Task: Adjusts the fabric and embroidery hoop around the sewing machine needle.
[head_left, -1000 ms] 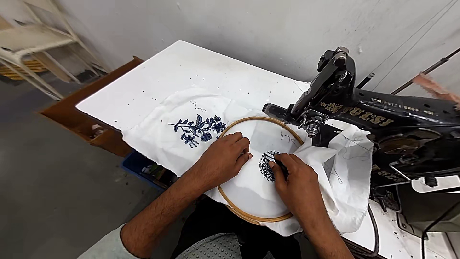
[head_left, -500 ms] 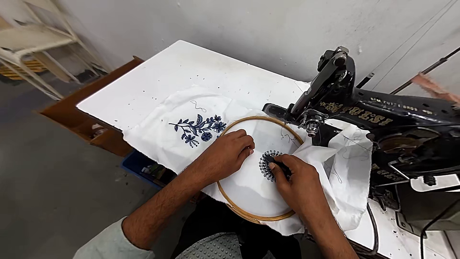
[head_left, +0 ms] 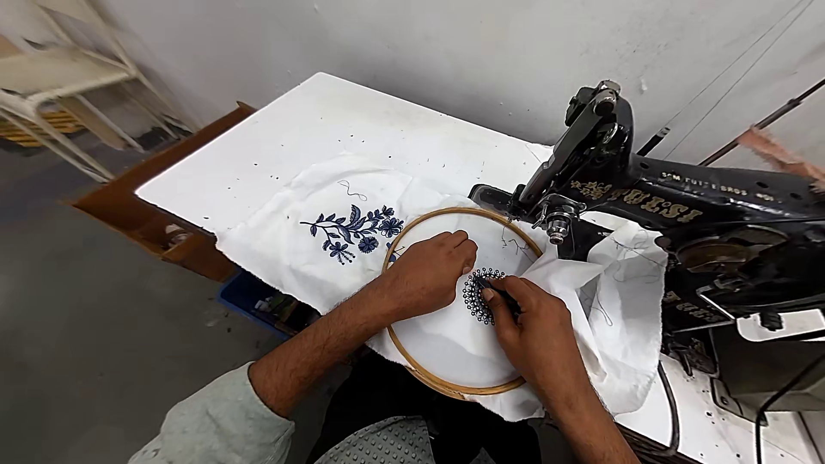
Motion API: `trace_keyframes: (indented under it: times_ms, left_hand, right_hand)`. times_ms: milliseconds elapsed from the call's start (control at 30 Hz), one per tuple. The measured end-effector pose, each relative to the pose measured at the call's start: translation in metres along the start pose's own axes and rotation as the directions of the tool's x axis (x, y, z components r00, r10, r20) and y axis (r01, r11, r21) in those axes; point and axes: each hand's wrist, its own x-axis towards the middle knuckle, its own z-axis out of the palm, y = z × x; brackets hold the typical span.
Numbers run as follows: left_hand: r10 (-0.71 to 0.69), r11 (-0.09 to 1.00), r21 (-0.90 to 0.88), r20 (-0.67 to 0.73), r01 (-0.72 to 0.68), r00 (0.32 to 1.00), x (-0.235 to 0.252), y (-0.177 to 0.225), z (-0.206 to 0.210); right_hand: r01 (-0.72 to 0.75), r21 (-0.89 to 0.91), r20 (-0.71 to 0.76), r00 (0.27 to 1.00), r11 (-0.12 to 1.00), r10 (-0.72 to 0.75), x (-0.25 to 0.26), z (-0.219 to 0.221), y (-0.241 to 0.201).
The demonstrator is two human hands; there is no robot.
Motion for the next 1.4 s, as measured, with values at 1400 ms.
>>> trace_keyframes:
  times_ms: [1400]
  left_hand:
    - [0.025, 0.977, -0.213, 0.096, -0.004, 0.995, -0.001, -0.013, -0.011]
  right_hand:
    - [0.057, -0.038, 0.073, 0.996, 0.998, -0.054, -0.005, -0.005, -0.003]
